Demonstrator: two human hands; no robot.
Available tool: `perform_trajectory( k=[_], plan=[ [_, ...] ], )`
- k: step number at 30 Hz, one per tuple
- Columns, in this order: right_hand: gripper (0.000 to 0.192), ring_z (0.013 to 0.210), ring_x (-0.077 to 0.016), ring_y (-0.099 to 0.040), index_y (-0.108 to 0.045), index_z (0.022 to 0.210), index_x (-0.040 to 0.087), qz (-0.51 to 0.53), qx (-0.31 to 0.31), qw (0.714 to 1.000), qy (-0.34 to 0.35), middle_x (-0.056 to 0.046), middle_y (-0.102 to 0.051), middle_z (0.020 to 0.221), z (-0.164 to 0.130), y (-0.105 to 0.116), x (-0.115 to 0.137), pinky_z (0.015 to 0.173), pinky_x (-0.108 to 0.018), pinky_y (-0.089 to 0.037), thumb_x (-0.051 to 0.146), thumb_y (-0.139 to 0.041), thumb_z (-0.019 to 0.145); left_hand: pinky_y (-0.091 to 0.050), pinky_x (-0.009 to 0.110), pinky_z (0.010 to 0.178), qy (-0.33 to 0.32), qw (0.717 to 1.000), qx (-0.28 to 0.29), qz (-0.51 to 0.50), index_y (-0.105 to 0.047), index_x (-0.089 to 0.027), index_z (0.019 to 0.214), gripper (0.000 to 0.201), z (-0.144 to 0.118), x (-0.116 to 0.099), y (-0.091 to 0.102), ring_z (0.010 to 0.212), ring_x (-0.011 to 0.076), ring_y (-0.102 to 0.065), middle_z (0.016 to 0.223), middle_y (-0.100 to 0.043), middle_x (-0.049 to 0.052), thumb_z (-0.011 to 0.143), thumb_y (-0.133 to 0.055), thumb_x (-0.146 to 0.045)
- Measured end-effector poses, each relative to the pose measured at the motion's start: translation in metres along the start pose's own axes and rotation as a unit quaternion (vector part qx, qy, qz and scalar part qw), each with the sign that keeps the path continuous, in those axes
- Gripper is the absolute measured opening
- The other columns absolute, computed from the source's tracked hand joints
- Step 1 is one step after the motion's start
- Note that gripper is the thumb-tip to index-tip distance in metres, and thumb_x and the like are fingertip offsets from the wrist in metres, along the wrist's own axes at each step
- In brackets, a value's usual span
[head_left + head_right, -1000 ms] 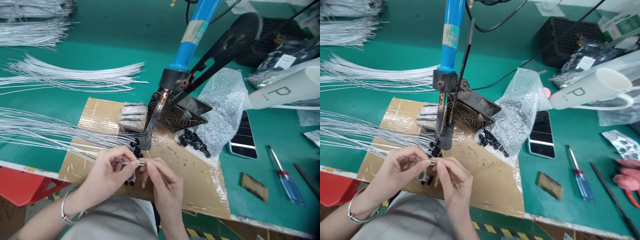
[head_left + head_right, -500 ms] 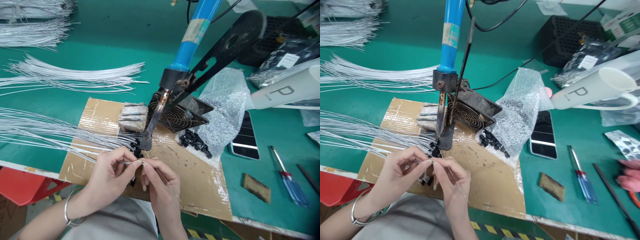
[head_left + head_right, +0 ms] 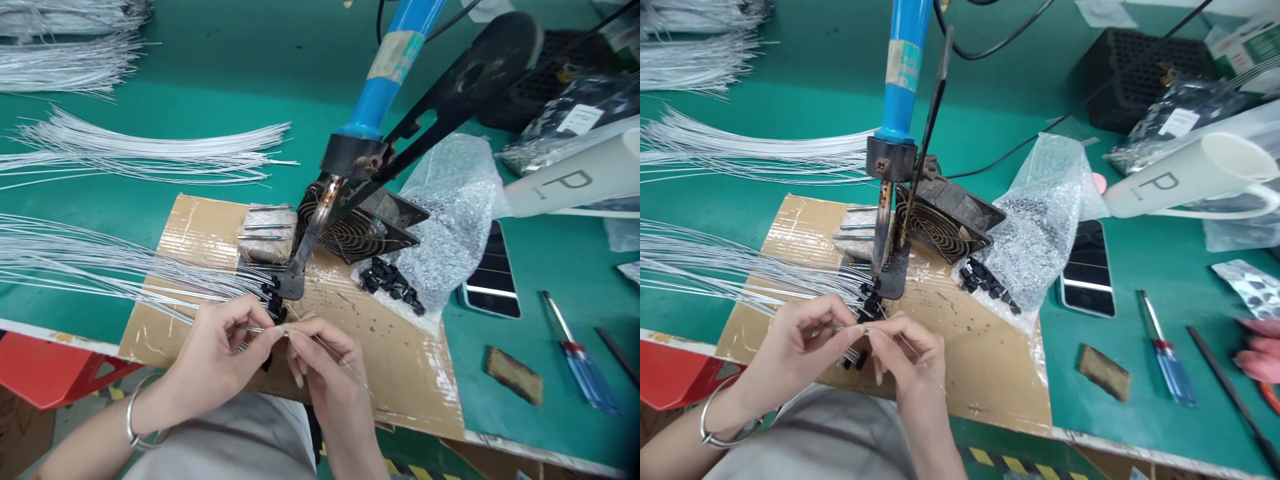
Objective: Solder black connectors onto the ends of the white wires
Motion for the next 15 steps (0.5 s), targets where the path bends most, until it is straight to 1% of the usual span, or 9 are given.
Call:
perform_trajectory(
  k=[2,6,10,12,15],
  plan=[
    [0.019,0.048,-0.0081,-0.044,-0.084,0.078,0.023,-0.006,0.009,1.0,-0.026,0.002,-0.056,0.061,0.001,-0.001,0.004,0.043,-0.021,-0.035,0.042,-0.084,0.082,-0.022,0.027,0.048,0.004,1.0,0.015,-0.016,-0.064,-0.019,0.078,0.024,0.0,0.001,0.0,0.053,0.0107,-0.031,0.061,-0.05,-0.004,0.097,-0.062,-0.032],
    [0.018,0.049,-0.0079,-0.043,-0.083,0.074,0.022,-0.002,-0.004,0.998,-0.063,0.002,-0.055,0.059,0.001,-0.001,0.006,0.044,-0.022,-0.032,0.039,-0.086,0.078,-0.02,0.027,0.047,0.005,0.999,0.022,-0.03,-0.063,-0.019,0.076,0.023,0.001,0.0,0.0,0.052,0.0103,-0.028,0.06,-0.046,-0.005,0.096,-0.062,-0.03],
    [0.02,0.049,-0.0078,-0.04,-0.085,0.082,0.023,0.029,0.01,0.998,-0.055,0.003,-0.053,0.058,0.001,-0.003,0.0,0.043,-0.02,-0.034,0.043,-0.084,0.082,-0.023,0.027,0.048,-0.005,1.0,-0.016,-0.011,-0.064,-0.019,0.076,0.023,0.001,-0.002,0.001,0.052,0.0108,-0.031,0.058,-0.048,-0.004,0.096,-0.062,-0.031],
    [0.019,0.049,-0.0079,-0.038,-0.085,0.085,0.024,0.044,0.018,0.998,-0.047,0.003,-0.052,0.057,0.002,-0.004,-0.004,0.041,-0.019,-0.034,0.043,-0.083,0.083,-0.023,0.027,0.048,-0.017,0.999,-0.037,0.0,-0.064,-0.019,0.076,0.022,0.0,-0.003,0.002,0.051,0.0106,-0.03,0.057,-0.046,-0.005,0.096,-0.062,-0.03],
    [0.014,0.047,-0.0069,-0.037,-0.085,0.085,0.025,0.062,0.017,0.997,-0.032,0.003,-0.051,0.056,0.003,-0.004,-0.007,0.04,-0.018,-0.033,0.039,-0.082,0.085,-0.023,0.026,0.046,-0.038,0.997,-0.059,0.013,-0.064,-0.019,0.076,0.021,-0.001,-0.006,0.001,0.05,0.0097,-0.029,0.055,-0.041,-0.007,0.096,-0.062,-0.027]
  ],
)
Point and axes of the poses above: each hand's wrist, its own z-axis towards the middle knuckle, its own y-axis out of the back of the hand, x = y × z, the point moved 6 cm from there along z, towards the middle knuckle
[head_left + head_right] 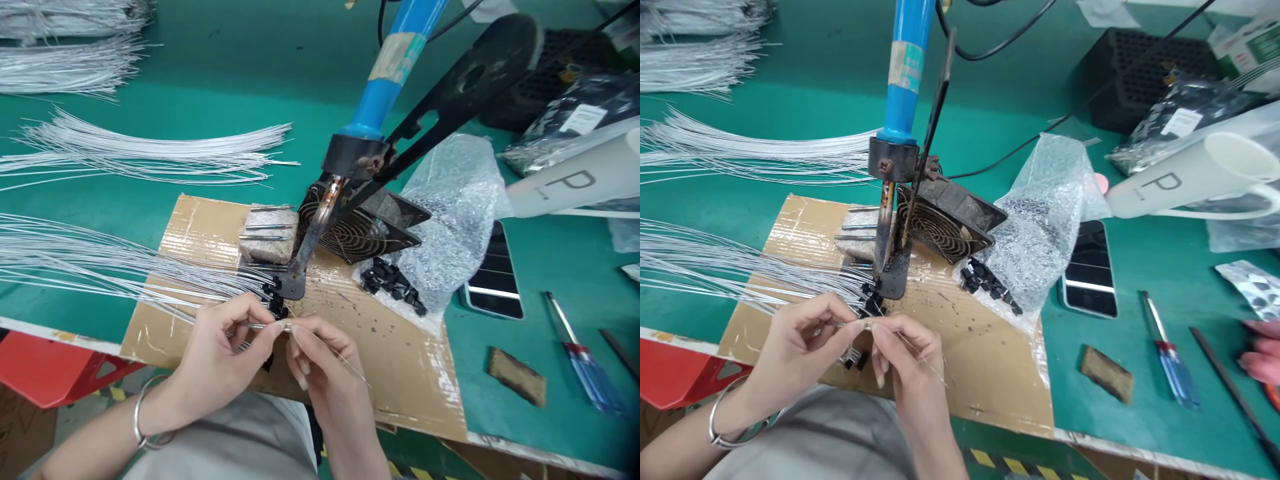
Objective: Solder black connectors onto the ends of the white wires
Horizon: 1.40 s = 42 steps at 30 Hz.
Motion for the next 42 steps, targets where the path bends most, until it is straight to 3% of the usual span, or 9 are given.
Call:
perform_trajectory(
  k=[12,23,34,42],
  plan=[
    [0.016,0.046,-0.0044,-0.04,-0.085,0.083,0.023,0.011,-0.028,1.0,0.001,0.004,-0.051,0.056,0.0,0.0,-0.001,0.041,-0.014,-0.034,0.039,-0.084,0.085,-0.019,0.022,0.042,-0.04,0.998,-0.04,0.016,-0.063,-0.018,0.074,0.02,0.002,-0.007,-0.002,0.047,0.0072,-0.025,0.052,-0.035,-0.01,0.094,-0.062,-0.019],
    [0.021,0.042,-0.0037,-0.041,-0.084,0.075,0.021,0.03,-0.059,0.998,0.016,0.003,-0.052,0.053,0.002,-0.005,0.001,0.037,-0.013,-0.031,0.041,-0.089,0.076,-0.023,0.018,0.041,-0.085,0.993,-0.082,0.008,-0.062,-0.019,0.074,0.02,-0.002,-0.008,-0.004,0.047,0.0058,-0.029,0.056,-0.042,-0.01,0.093,-0.062,-0.013],
    [0.021,0.041,-0.0035,-0.043,-0.085,0.077,0.022,0.034,-0.072,0.996,0.032,0.004,-0.052,0.053,0.001,-0.005,-0.001,0.035,-0.011,-0.034,0.042,-0.089,0.078,-0.03,0.021,0.043,-0.016,0.996,-0.073,-0.057,-0.061,-0.018,0.073,0.023,0.0,0.003,-0.01,0.047,0.0085,-0.038,0.056,-0.052,-0.005,0.095,-0.061,-0.025],
    [0.022,0.048,-0.006,-0.054,-0.086,0.093,0.026,-0.01,-0.061,0.996,0.059,0.001,-0.065,0.072,-0.001,0.0,0.002,0.039,-0.015,-0.046,0.046,-0.083,0.085,-0.028,0.021,0.042,0.016,0.992,-0.083,-0.094,-0.061,-0.018,0.071,0.022,0.004,-0.001,-0.004,0.046,0.0083,-0.036,0.055,-0.053,-0.004,0.09,-0.066,-0.029]
  ],
)
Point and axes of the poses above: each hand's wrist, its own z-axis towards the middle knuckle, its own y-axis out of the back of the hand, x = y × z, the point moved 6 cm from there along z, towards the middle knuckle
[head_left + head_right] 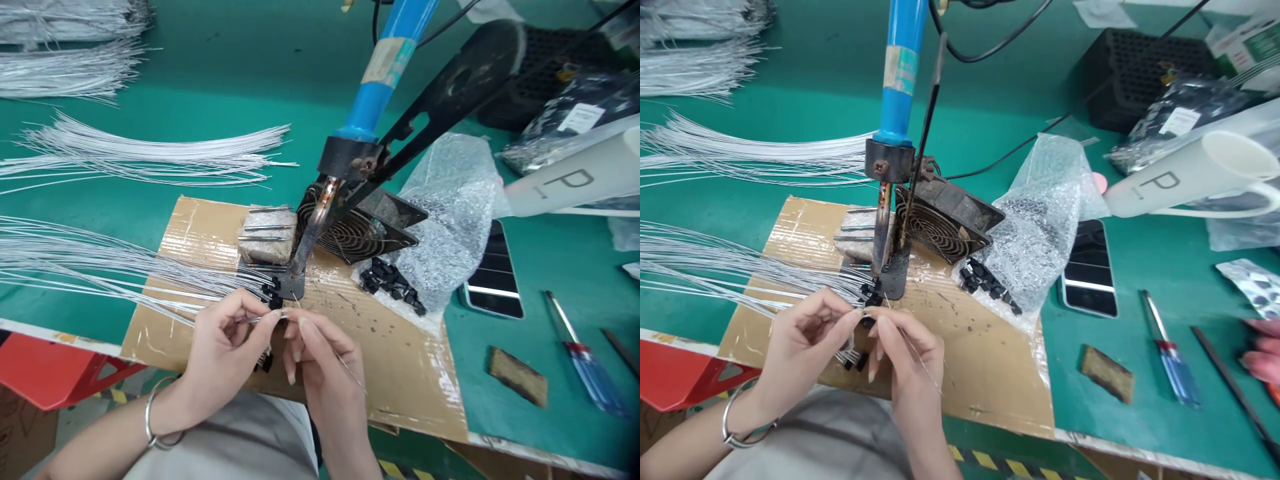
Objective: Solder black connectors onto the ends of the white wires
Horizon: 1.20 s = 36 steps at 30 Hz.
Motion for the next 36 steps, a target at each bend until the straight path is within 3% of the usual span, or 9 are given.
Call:
perform_trajectory(
  k=[5,23,36],
  plan=[
    [0.011,0.047,-0.0053,-0.056,-0.085,0.09,0.028,-0.049,0.0,0.998,0.025,0.002,-0.065,0.07,-0.002,0.002,-0.001,0.041,-0.014,-0.045,0.039,-0.084,0.087,-0.029,0.021,0.043,-0.001,1.0,-0.005,-0.005,-0.062,-0.018,0.071,0.02,0.0,0.0,0.001,0.047,0.0083,-0.038,0.056,-0.053,-0.003,0.088,-0.068,-0.028],
    [0.015,0.045,-0.0061,-0.051,-0.083,0.081,0.024,-0.038,-0.006,0.999,-0.002,0.003,-0.06,0.058,-0.004,0.001,0.002,0.042,-0.017,-0.039,0.039,-0.085,0.085,-0.027,0.019,0.042,-0.088,0.995,-0.01,0.047,-0.066,-0.018,0.075,0.017,-0.007,-0.004,0.0,0.047,0.0062,-0.034,0.057,-0.05,-0.007,0.092,-0.067,-0.015],
    [0.019,0.041,-0.0061,-0.046,-0.081,0.069,0.02,-0.021,0.027,0.996,-0.088,0.002,-0.058,0.058,0.004,0.003,0.009,0.037,-0.018,-0.035,0.036,-0.09,0.075,-0.02,0.022,0.042,-0.121,0.986,0.013,0.11,-0.068,-0.019,0.075,0.017,-0.006,-0.012,0.004,0.048,0.0067,-0.026,0.055,-0.039,-0.009,0.089,-0.07,-0.011]
  ],
)
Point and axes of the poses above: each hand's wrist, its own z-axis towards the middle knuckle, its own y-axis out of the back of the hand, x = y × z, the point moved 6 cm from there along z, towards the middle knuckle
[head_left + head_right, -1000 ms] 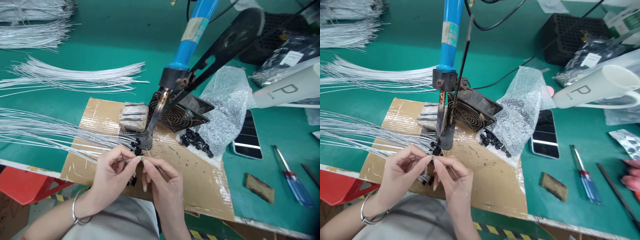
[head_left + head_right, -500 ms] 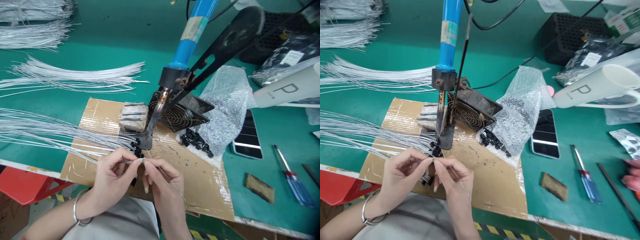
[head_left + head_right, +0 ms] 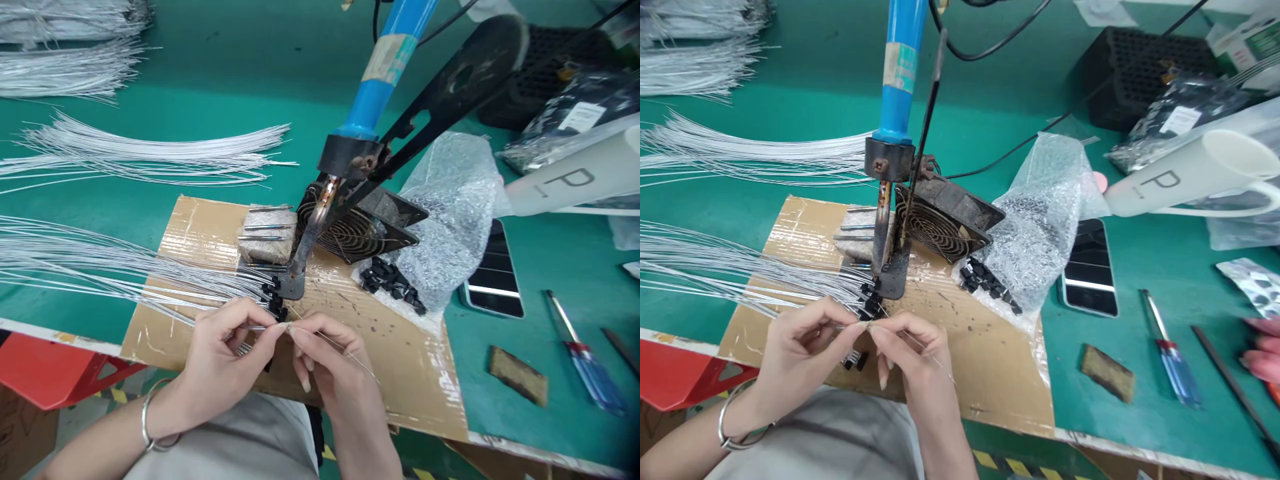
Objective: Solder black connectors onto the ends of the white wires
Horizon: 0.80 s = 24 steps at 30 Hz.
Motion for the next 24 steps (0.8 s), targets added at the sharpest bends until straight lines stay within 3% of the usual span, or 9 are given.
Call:
perform_trajectory(
  k=[5,14,24],
  plan=[
    [0.02,0.043,-0.0071,-0.047,-0.083,0.073,0.021,0.015,0.0,1.0,0.009,0.002,-0.056,0.054,0.0,0.0,-0.002,0.038,-0.017,-0.041,0.039,-0.09,0.075,-0.018,0.022,0.041,0.001,1.0,-0.013,-0.008,-0.066,-0.019,0.074,0.018,0.001,-0.001,-0.001,0.047,0.0062,-0.024,0.054,-0.037,-0.01,0.089,-0.068,-0.01],
    [0.016,0.041,-0.0053,-0.045,-0.085,0.076,0.022,0.056,-0.018,0.998,0.035,0.003,-0.054,0.052,0.001,-0.005,-0.009,0.036,-0.014,-0.04,0.038,-0.09,0.075,-0.021,0.02,0.041,0.0,0.999,-0.036,-0.001,-0.065,-0.019,0.076,0.017,-0.003,0.004,-0.004,0.047,0.006,-0.029,0.057,-0.047,-0.008,0.091,-0.067,-0.011],
    [0.017,0.04,-0.0057,-0.043,-0.083,0.072,0.022,0.08,-0.058,0.994,0.049,0.003,-0.054,0.052,-0.002,-0.009,-0.014,0.036,-0.016,-0.041,0.038,-0.089,0.075,-0.038,0.021,0.043,0.066,0.996,-0.041,-0.048,-0.064,-0.019,0.076,0.019,-0.008,0.016,-0.01,0.047,0.0095,-0.048,0.06,-0.063,0.0,0.094,-0.065,-0.022]
  ],
)
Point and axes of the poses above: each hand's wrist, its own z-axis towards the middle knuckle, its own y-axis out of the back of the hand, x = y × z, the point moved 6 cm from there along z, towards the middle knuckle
